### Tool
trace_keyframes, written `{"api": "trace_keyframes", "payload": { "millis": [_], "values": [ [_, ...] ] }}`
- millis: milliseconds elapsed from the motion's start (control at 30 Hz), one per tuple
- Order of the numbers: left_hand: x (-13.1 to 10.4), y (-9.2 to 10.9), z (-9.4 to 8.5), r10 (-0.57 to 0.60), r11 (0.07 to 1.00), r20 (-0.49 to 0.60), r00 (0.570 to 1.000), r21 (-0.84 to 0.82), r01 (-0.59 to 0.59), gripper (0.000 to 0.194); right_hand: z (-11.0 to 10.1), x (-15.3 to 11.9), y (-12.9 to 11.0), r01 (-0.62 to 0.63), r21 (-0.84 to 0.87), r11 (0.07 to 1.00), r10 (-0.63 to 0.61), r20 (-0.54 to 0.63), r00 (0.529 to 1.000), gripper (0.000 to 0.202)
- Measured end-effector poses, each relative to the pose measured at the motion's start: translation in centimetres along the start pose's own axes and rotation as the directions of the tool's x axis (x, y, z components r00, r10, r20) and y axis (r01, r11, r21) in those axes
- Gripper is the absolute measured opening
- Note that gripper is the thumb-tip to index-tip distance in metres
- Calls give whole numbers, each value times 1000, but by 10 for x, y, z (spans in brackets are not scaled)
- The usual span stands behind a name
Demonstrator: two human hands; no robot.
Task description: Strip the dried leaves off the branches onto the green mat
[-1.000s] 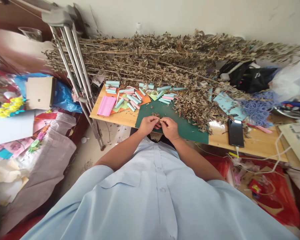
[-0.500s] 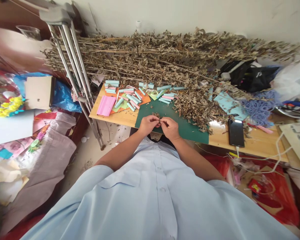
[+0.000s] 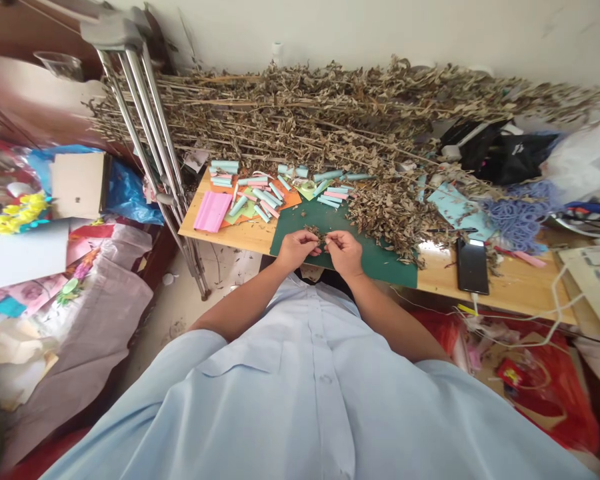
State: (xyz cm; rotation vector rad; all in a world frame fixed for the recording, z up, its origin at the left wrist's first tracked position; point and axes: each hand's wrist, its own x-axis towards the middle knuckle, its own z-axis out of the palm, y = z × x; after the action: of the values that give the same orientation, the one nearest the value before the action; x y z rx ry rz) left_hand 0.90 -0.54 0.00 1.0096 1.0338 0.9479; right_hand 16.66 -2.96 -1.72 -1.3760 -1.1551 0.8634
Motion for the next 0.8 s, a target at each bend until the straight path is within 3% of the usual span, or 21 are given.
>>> {"api": "trace_keyframes", "payload": {
  "millis": [267,367,800],
  "values": [
    [0,6,3,-65,998,45,997,-3,65,30,-1,-6,2,201,-151,968,-190,83,978,19],
    [0,6,4,-56,998,27,998,17,56,26,-2,-7,0,257,-159,953,-242,105,964,19],
    [1,4,2,-79,996,97,992,42,75,22,-1,-6,1,232,-186,955,-219,88,972,15]
  ]
}}
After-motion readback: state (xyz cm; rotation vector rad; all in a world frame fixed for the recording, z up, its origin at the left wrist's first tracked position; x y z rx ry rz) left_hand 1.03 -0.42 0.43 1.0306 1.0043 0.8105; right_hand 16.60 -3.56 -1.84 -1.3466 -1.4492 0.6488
